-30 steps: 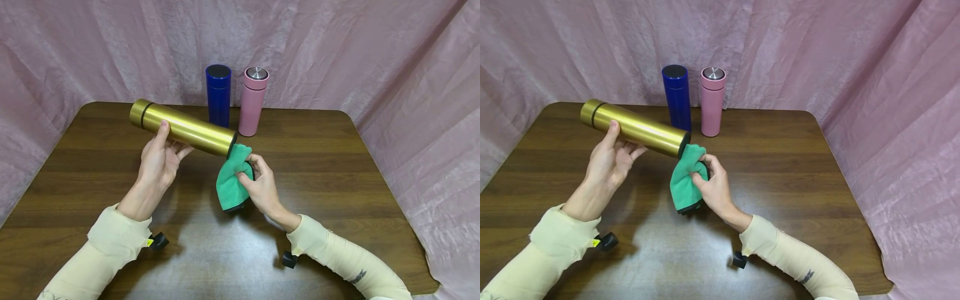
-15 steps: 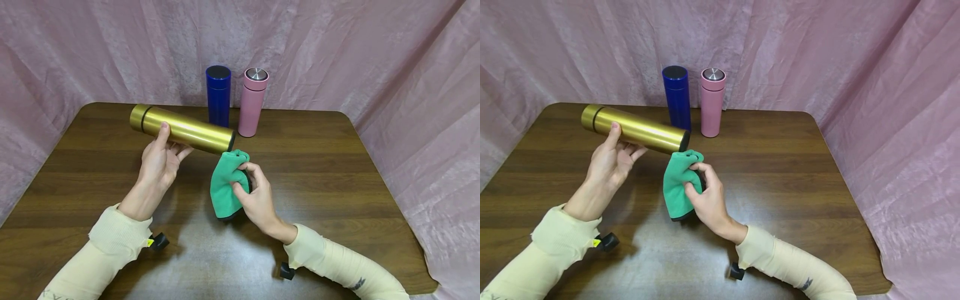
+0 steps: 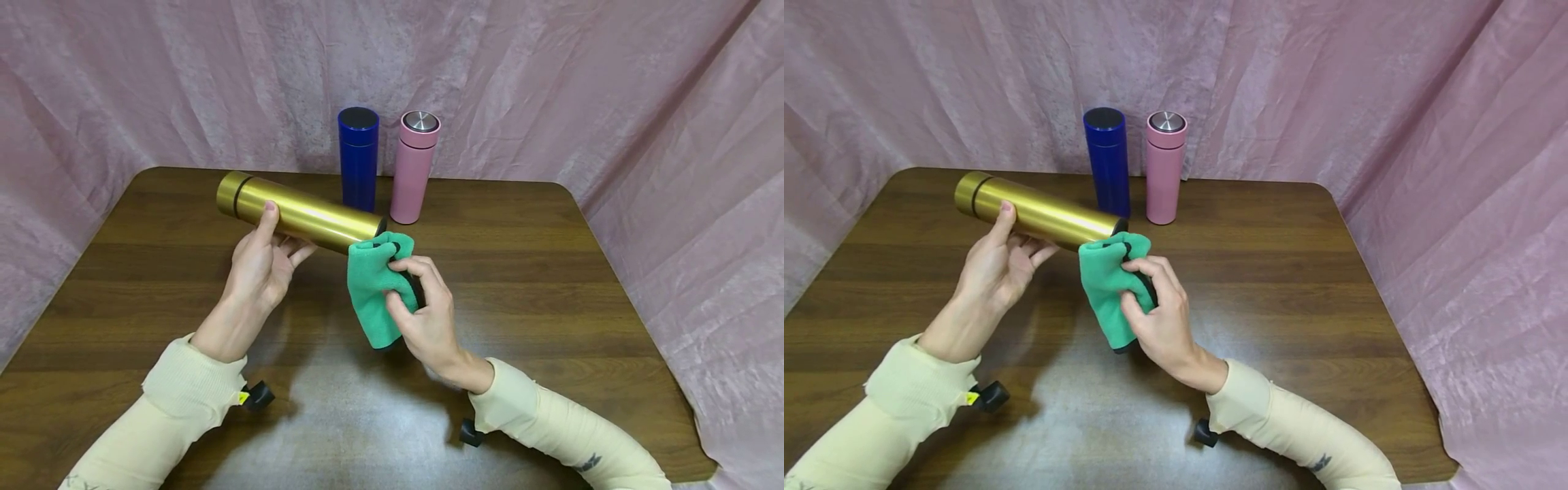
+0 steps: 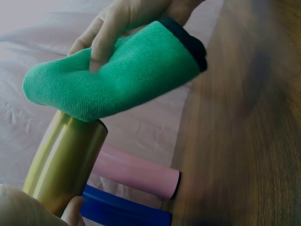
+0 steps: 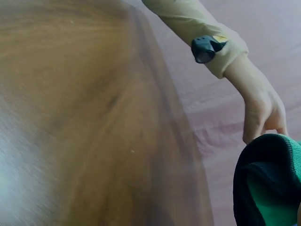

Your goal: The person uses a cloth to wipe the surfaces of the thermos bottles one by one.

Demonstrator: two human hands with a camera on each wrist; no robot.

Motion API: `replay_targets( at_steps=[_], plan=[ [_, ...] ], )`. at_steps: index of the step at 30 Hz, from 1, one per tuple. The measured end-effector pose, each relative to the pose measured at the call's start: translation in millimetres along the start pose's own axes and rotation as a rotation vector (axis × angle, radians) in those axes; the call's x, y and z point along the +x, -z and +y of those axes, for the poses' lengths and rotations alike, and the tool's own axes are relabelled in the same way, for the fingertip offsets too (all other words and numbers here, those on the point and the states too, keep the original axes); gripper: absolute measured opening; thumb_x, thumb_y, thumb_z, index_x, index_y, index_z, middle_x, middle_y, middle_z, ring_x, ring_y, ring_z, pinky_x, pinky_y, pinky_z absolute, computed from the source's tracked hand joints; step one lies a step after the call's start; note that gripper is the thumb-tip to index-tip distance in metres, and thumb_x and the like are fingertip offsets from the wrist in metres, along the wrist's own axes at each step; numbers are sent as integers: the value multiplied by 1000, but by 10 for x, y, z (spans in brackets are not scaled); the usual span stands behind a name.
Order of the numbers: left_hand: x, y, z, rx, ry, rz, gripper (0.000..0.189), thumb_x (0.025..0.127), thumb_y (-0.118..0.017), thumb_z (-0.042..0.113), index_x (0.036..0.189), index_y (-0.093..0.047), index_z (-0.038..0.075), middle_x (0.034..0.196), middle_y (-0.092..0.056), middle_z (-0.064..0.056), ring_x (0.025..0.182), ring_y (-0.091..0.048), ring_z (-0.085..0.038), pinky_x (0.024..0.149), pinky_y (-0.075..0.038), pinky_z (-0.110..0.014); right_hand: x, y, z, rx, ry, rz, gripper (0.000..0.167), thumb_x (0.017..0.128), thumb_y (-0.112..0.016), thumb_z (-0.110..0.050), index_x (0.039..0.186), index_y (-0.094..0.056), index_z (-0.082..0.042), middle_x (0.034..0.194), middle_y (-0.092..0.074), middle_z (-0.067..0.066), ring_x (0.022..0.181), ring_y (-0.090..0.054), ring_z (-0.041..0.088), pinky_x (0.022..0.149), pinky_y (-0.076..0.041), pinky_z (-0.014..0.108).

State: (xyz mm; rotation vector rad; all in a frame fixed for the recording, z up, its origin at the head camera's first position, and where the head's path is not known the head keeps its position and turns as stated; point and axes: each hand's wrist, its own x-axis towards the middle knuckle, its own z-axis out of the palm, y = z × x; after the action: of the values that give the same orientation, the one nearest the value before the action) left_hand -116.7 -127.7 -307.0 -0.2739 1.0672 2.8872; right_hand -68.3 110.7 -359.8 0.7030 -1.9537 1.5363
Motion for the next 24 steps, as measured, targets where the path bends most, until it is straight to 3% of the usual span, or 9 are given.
replay_targets(
  at_steps=[3, 8, 15, 24],
  plan=[
    [-4, 12, 8, 7, 6, -10, 29, 103, -63, 32, 118, -60, 7, 119, -57, -9, 108, -61, -28, 105, -51, -45, 60, 31, -1, -8, 19, 4, 32, 86, -65, 5, 118, -66, 0, 114, -65, 11, 103, -63, 24, 90, -53, 31],
    [-12, 24, 16, 24, 11, -25, 29, 103, -63, 33, 117, -61, 7, 117, -58, -9, 108, -62, -27, 116, -37, -49, 164, 80, 0, -15, 29, 16, 33, 87, -63, 6, 118, -67, -1, 115, -65, 11, 102, -62, 23, 86, -53, 30],
    [-23, 39, 12, 31, 11, -35, 27, 103, -63, 31, 115, -61, 7, 112, -62, -9, 104, -64, -26, 93, -58, -41, 308, 106, 67, -29, -3, 74, 35, 86, -63, 10, 119, -68, -2, 113, -66, 12, 103, -61, 23, 85, -51, 31],
    [-42, 51, 13, 54, 14, -58, 29, 104, -62, 32, 119, -60, 8, 115, -62, -9, 105, -64, -26, 93, -59, -40, 407, 136, 214, -5, -119, 124, 33, 88, -64, 11, 119, -65, 1, 112, -66, 14, 92, -58, 21, 76, -49, 26]
  ],
)
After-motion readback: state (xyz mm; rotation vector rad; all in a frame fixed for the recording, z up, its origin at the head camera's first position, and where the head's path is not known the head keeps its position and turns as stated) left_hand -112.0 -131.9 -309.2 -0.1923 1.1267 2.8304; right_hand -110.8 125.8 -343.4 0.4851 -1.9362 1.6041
